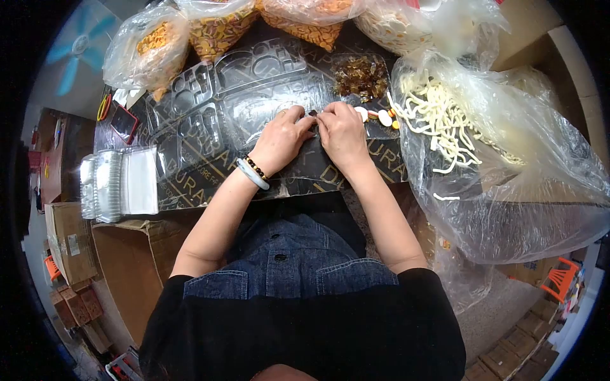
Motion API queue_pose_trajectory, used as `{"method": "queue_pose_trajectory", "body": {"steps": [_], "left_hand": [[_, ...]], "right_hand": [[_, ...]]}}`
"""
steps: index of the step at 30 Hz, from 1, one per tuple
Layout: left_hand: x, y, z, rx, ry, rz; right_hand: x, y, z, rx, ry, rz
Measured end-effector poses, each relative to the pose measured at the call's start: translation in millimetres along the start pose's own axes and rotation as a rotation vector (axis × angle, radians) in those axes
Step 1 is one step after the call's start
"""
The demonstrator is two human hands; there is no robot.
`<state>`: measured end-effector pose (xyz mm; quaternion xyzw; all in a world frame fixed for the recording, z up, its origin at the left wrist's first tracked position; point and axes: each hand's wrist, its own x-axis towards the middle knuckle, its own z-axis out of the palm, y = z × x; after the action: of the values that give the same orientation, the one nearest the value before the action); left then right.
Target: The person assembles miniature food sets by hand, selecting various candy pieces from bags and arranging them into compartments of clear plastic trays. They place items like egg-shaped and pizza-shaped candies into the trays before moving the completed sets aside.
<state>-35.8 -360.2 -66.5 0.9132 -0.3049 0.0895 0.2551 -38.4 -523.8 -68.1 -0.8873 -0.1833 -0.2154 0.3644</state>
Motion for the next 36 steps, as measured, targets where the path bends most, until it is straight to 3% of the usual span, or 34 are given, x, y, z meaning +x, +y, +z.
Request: {"method": "queue_pose_trajectory", "body": {"steps": [2, 8, 13, 16, 20, 23, 27, 32, 36], "left_hand": [[0.2, -0.4, -0.2, -0.007, -0.012, -0.01], [2.1, 0.4, -5.1, -0.134, 0.071, 0.008], [2.0, 2.1, -4.8, 0.001, -0.028, 0.01], [3.8, 5.6, -10.6, 0.052, -0.034, 0.029], [6.3, 9.5, -16.2, 0.047, -0.05, 0.036], [5.5, 8.4, -16.5, 0.096, -0.084, 0.056], [6.3, 3.6, -16.4, 0.063, -0.084, 0.065], [9.5, 0.8, -21.8, -0.155, -0.034, -0.008], [8.6, 0.3, -26.2, -0.073, -0.088, 0.051]], "right_hand": [[1.7, -7.1, -6.8, -0.303, -0.083, -0.156], [-6.5, -10.6, -5.7, -0.373, -0.079, -0.199], [-8.3, -9.8, -7.9, -0.388, -0.117, -0.188], [5.5, 12.6, -28.7, -0.265, -0.034, -0.058], [24.4, 60.8, -48.9, -0.532, -0.013, 0.139], [33.1, 80.9, -53.4, -0.452, -0.12, 0.175], [35.5, 85.9, -62.0, -0.282, -0.095, 0.182], [37.6, 78.0, -72.3, -0.199, -0.107, -0.009], [41.6, 70.9, -75.1, -0.233, -0.229, -0.082]]}}
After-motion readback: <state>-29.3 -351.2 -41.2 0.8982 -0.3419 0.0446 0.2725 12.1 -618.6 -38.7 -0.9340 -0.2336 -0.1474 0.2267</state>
